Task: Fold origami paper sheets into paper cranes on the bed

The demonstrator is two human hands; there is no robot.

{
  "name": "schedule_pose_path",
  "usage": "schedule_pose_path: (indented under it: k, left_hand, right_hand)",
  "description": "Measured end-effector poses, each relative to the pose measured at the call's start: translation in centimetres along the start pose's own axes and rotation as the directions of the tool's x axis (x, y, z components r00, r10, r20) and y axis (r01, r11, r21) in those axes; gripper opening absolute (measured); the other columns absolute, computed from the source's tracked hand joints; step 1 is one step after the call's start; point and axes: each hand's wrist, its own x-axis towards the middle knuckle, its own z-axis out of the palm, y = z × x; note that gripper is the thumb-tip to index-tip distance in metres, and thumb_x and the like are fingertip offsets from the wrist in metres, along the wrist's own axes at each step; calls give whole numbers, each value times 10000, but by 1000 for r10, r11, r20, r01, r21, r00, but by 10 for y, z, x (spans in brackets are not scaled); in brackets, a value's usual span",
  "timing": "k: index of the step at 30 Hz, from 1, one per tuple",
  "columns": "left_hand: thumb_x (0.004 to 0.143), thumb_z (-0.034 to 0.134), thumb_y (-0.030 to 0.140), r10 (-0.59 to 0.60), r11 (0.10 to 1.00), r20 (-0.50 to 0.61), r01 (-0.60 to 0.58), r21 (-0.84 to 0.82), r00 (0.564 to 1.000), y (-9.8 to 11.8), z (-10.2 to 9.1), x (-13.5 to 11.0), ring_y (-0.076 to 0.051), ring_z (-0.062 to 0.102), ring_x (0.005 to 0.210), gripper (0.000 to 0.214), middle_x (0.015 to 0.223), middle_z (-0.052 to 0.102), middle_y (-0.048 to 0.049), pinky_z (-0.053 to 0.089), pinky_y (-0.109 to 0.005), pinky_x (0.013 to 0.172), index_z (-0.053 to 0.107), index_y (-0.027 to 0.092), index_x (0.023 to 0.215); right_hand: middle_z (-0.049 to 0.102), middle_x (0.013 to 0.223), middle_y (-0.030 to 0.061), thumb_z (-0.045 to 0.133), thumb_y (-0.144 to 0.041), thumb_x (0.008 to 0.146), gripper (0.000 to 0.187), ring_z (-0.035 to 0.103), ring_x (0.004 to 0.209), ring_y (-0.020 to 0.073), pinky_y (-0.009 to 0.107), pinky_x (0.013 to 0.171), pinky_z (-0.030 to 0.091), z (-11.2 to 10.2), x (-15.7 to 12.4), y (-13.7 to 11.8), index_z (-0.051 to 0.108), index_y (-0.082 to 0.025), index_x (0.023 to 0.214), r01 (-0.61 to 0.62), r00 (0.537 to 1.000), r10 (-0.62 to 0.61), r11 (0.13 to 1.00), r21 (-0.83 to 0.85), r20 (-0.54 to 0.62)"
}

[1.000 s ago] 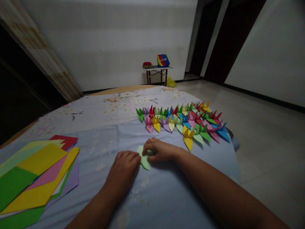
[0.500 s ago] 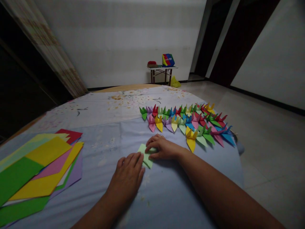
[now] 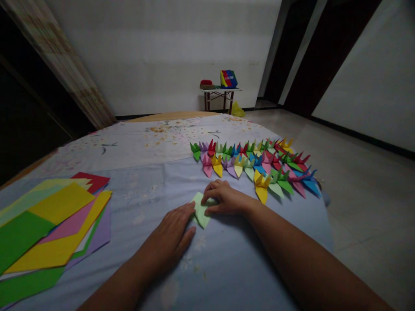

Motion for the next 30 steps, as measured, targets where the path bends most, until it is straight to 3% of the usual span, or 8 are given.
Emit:
schedule_pose_path:
  k: [5, 15, 22, 26, 30]
  left_hand:
    - [899, 391, 346, 81, 996, 100, -84, 30, 992, -13, -8, -2, -205, 363, 1271, 445, 1424, 360, -41, 354, -400, 1027, 359, 258, 1334]
    - [900, 377, 373, 96, 988, 143, -111, 104, 985, -8, -8, -1, -221, 333, 1288, 484, 1428, 354, -36, 342, -420, 1025, 314, 257, 1366]
    - [896, 396, 350, 108, 992, 81, -112, 50, 991, -11, -3, 1, -221, 365, 1264, 439, 1392, 412, -43, 337, -431, 1020, 387, 262, 1326]
    - [900, 391, 304, 39, 999, -26, -40, -35, 999, -5, 0, 12, -217, 482, 1147, 312, 1216, 578, -51, 393, -439, 956, 576, 248, 1145]
    - [877, 443, 308, -47, 994, -111, 35, -104, 993, 3, 5, 23, -216, 548, 1015, 234, 1067, 639, -55, 437, -435, 872, 655, 229, 939]
  right_hand:
    - [550, 1019, 48, 704, -394, 690, 289, 446, 1000, 218, 394, 897, 288, 0, 1, 0, 665, -259, 942, -12, 1000, 12, 1000, 8, -1]
    - [541, 1015, 47, 704, -388, 691, 290, 444, 1007, 219, 400, 903, 281, 0, 1, 1, 657, -253, 943, -20, 1000, 20, 1000, 20, 14]
    - [544, 1014, 51, 703, -383, 694, 283, 440, 1014, 223, 398, 900, 288, -1, 1, -1, 658, -247, 937, -20, 1000, 20, 1000, 9, 12]
    - [540, 1019, 54, 706, -371, 693, 276, 441, 1023, 224, 403, 902, 284, -2, 1, -2, 658, -242, 932, -25, 1000, 25, 1000, 17, 17]
    - [537, 1030, 55, 703, -368, 697, 275, 435, 1037, 227, 408, 906, 276, -1, 0, 0, 654, -245, 938, -26, 1000, 26, 999, 30, 18]
